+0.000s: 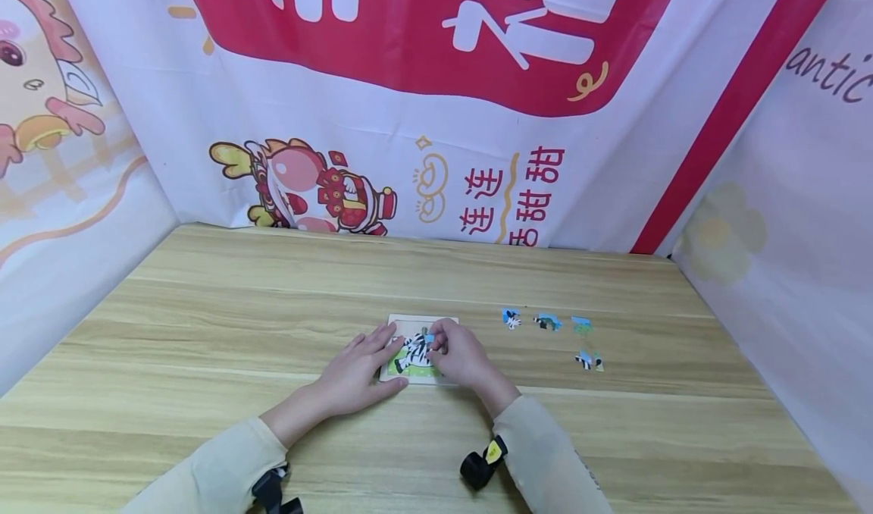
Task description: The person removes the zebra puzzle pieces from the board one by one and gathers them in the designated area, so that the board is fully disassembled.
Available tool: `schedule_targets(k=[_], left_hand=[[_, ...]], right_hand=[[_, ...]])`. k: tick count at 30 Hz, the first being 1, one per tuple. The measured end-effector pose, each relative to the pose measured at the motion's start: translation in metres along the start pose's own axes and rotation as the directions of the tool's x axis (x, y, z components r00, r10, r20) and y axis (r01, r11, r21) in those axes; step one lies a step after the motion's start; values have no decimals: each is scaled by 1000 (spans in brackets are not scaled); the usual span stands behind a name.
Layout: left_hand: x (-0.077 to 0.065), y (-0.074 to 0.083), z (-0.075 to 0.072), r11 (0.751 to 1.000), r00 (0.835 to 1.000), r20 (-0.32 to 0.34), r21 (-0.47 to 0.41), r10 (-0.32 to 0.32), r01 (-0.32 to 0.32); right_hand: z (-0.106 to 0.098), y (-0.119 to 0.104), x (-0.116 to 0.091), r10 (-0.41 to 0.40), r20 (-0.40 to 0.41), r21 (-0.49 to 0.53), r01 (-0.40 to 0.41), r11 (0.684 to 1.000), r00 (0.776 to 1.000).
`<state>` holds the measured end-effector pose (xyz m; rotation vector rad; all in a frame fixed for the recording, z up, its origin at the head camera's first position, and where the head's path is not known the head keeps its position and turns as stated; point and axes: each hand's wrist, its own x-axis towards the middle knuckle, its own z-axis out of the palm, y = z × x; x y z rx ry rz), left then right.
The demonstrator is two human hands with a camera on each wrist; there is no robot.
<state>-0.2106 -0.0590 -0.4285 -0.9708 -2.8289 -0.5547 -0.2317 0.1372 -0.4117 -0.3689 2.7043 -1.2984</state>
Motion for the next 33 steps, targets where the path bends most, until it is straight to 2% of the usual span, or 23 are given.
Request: schedule_targets(k=[9,25,33], left_hand=[[0,0,0,1000,1000,16,-9,2,-2],[1,0,-1,999,1000,-4,-31,7,-7],[-1,0,-1,999,1000,-8,-39,14,-14]], right_hand=[[0,3,-2,-8,7,20,7,1000,1000],[-1,5,-1,-47,-16,0,47,999,999],[-1,6,0,-9,-16,54,10,998,1000]])
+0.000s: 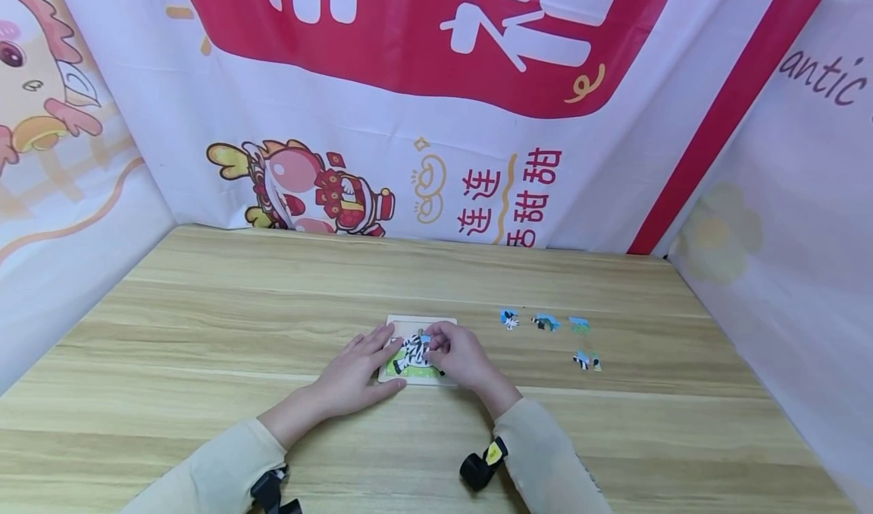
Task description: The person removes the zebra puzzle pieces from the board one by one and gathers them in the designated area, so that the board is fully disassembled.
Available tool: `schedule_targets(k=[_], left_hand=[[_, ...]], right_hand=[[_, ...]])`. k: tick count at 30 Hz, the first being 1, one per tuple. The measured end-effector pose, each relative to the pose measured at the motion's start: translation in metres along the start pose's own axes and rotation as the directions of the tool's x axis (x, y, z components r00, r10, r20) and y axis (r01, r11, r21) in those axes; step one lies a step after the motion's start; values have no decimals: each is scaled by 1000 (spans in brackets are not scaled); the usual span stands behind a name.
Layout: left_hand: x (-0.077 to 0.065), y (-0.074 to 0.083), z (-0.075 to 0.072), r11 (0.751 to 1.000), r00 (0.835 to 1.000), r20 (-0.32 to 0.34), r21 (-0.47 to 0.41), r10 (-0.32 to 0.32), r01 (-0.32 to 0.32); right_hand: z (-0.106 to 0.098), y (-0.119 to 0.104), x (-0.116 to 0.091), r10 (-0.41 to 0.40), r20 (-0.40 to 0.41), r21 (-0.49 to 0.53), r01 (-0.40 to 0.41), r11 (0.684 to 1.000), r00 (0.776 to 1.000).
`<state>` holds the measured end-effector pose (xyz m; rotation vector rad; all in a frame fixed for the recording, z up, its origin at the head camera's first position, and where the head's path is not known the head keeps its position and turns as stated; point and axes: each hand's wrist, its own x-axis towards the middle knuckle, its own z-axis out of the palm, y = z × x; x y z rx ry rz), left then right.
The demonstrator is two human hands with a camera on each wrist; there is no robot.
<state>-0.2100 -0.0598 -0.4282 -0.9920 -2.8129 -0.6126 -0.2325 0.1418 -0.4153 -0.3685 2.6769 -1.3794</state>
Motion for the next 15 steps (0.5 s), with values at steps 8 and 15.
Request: schedule_targets(k=[8,15], left_hand=[[-1,-1,1,1000,1000,-8,-3,11,-11],[-1,-1,2,1000,1000,-6,-1,8,-8]], right_hand=[[-9,-7,-2,-25,2,115,25,993,1000],[-28,-17,-10,5,10,131,-6,991,1000]])
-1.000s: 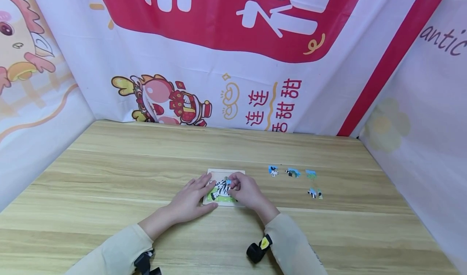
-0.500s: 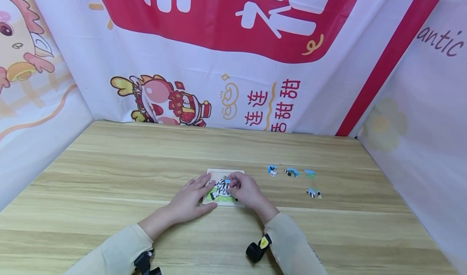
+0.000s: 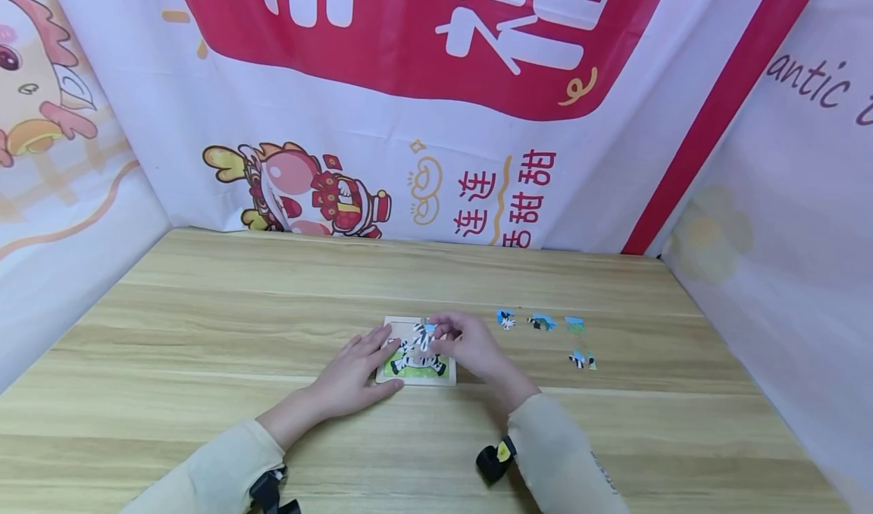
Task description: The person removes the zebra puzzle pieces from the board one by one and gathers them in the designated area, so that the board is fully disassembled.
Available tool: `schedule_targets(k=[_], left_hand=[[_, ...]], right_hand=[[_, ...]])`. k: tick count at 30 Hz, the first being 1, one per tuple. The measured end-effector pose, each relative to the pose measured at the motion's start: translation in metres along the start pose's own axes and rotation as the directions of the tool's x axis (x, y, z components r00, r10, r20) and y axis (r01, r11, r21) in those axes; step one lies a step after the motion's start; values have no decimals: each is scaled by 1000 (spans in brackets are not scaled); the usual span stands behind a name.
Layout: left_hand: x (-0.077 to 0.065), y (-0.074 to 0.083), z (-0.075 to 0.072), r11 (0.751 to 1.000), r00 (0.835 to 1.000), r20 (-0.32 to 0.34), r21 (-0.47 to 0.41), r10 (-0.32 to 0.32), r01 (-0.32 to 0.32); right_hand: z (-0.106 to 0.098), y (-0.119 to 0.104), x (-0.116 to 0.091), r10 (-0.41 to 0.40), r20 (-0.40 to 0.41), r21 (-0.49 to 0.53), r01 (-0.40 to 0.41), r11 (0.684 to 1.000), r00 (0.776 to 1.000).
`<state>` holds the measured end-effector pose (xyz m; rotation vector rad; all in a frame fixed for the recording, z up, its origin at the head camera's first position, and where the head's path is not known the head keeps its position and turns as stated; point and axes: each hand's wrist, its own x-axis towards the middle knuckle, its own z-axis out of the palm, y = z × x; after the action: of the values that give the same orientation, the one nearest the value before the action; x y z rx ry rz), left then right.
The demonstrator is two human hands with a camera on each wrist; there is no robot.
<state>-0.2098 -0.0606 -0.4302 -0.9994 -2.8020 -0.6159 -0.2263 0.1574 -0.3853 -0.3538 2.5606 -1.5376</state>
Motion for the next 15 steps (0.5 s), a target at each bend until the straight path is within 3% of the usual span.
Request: schedule_targets(k=[8,15], left_hand=[[1,-1,2,1000,1000,-2,10,1,-1],[0,-1,3,1000,1000,1,-1,-14,14]], right_hand=[[-33,-10,-20,-45,5,-44,45,998,999],[-64,7,-32,-44,-13,-57,43,997,999]])
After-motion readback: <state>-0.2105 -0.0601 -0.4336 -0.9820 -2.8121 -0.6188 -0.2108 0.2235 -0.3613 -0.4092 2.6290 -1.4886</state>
